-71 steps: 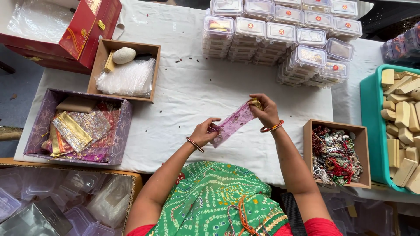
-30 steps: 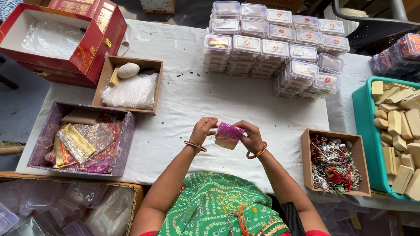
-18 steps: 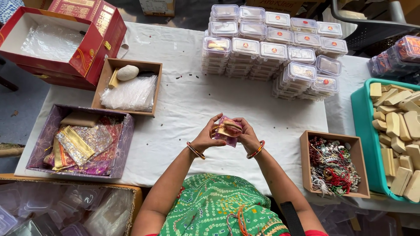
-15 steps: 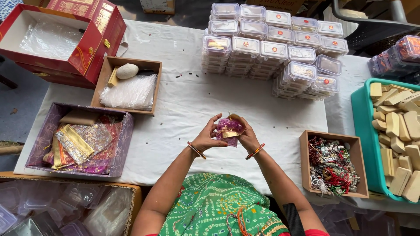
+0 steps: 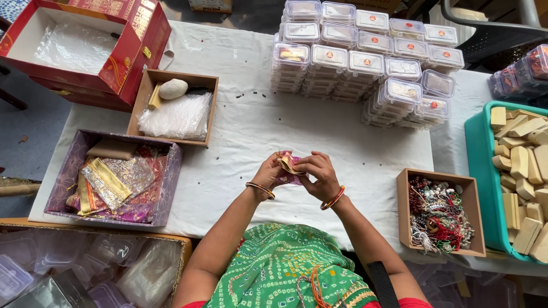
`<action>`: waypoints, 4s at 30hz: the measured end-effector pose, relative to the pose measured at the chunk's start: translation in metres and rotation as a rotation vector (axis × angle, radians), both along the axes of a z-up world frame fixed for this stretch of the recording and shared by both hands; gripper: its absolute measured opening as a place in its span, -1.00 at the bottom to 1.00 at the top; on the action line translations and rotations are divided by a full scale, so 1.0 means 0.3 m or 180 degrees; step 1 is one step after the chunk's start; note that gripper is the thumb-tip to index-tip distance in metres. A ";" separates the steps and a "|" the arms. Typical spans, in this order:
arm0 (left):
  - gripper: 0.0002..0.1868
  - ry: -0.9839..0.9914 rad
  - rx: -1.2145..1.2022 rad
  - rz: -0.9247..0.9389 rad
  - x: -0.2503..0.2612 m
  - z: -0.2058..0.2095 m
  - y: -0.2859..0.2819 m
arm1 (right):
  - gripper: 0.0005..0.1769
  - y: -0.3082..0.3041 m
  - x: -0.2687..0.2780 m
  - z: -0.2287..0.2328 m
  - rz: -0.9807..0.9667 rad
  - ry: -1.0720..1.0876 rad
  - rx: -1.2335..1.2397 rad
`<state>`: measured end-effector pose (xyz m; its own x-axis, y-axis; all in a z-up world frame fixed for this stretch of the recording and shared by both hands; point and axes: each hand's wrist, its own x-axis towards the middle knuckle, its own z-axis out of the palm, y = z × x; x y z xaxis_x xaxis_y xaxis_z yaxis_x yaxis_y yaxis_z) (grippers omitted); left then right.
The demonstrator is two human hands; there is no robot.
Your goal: The person wraps small jewelry items in decorative paper and places them into small plastic containers. They also place a beaded bracelet into a clear plastic bag. The person stacks the filled containers on the table.
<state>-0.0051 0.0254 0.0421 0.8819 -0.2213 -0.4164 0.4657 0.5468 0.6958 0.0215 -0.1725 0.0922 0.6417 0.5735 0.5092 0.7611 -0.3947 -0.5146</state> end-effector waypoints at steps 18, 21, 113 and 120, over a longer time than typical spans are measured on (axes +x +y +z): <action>-0.55 -0.0026 0.0211 0.0152 -0.099 0.015 0.241 | -0.45 0.277 -0.162 0.091 -0.0111 -0.0097 -0.0520; -0.67 0.0512 0.0562 -0.0035 -0.110 -0.037 0.271 | -0.73 0.288 -0.155 0.004 -0.0333 -0.0134 -0.0520; 0.36 0.3223 0.6985 0.0918 -1.754 0.213 1.185 | -0.75 -0.217 0.058 -0.699 -0.2090 0.4498 0.2540; 0.46 0.3689 0.7436 0.1658 -1.681 -0.199 1.419 | -0.73 -0.230 0.072 -0.706 -0.2123 0.4557 0.2279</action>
